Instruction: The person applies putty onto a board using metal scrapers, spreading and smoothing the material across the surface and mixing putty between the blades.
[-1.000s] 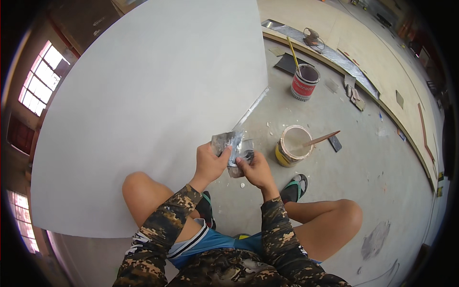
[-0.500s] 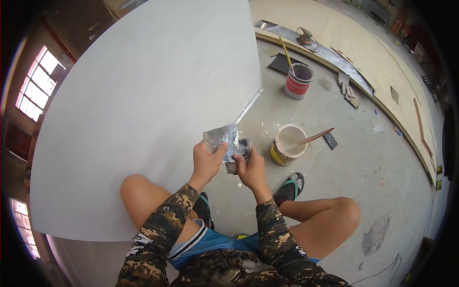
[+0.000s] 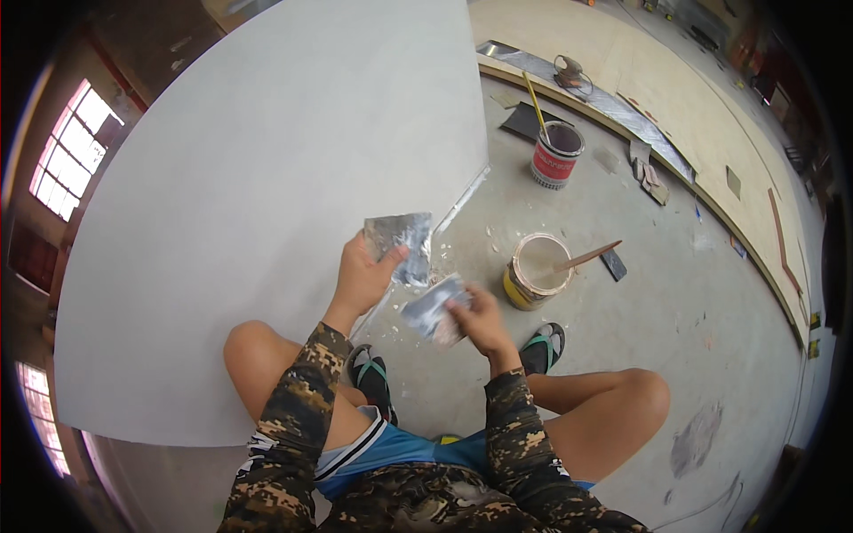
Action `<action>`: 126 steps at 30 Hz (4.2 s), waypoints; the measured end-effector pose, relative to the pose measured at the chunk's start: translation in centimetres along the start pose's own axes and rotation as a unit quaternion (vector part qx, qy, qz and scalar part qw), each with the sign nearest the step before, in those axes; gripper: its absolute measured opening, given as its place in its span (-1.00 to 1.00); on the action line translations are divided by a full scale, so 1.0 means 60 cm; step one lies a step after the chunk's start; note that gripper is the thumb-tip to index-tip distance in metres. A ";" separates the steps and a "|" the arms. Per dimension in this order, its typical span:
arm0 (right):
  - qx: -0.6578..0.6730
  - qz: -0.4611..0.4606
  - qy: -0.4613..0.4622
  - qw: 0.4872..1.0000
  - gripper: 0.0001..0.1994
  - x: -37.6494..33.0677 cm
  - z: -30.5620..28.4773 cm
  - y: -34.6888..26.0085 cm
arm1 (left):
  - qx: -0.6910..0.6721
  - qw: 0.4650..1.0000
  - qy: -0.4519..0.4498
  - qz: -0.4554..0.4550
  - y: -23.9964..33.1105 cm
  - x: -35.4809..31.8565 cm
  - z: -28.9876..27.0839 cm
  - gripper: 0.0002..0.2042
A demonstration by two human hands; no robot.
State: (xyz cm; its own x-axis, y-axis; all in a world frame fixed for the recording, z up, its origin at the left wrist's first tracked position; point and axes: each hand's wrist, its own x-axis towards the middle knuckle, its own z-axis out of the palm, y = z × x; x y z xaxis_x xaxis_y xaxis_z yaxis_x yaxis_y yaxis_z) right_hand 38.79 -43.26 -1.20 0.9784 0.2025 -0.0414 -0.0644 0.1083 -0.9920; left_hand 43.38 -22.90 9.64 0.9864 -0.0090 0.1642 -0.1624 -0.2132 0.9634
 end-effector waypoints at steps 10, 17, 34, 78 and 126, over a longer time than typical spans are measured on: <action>0.322 0.120 0.030 0.938 -0.80 0.015 0.028 -0.024 | 0.059 0.996 0.073 -0.007 -0.030 -0.001 -0.004 -0.69; 0.315 0.105 0.089 0.939 -0.82 0.022 0.033 -0.019 | 0.193 0.977 -0.089 0.003 -0.011 -0.028 -0.021 -0.64; -0.193 -0.178 0.287 0.921 -0.80 -0.032 0.096 -0.077 | -0.191 0.981 0.024 -0.034 -0.009 -0.030 0.053 -0.64; 0.020 0.119 0.246 0.962 -0.79 -0.031 0.028 0.108 | 0.002 0.982 0.021 -0.185 -0.127 -0.005 0.021 -0.79; -0.323 0.262 0.078 0.906 -0.70 -0.295 -0.265 0.380 | -0.198 0.532 -0.235 -0.789 -0.328 -0.471 0.238 -0.67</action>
State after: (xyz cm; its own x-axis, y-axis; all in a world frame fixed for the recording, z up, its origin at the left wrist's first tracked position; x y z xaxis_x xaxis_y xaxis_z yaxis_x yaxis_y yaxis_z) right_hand 23.13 -59.86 -24.97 0.8660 -0.0834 -0.4931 -0.4487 -0.5651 -0.6924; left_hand 19.11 -32.38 -16.99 -0.2139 -0.3877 -0.8966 0.9768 -0.0958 -0.1916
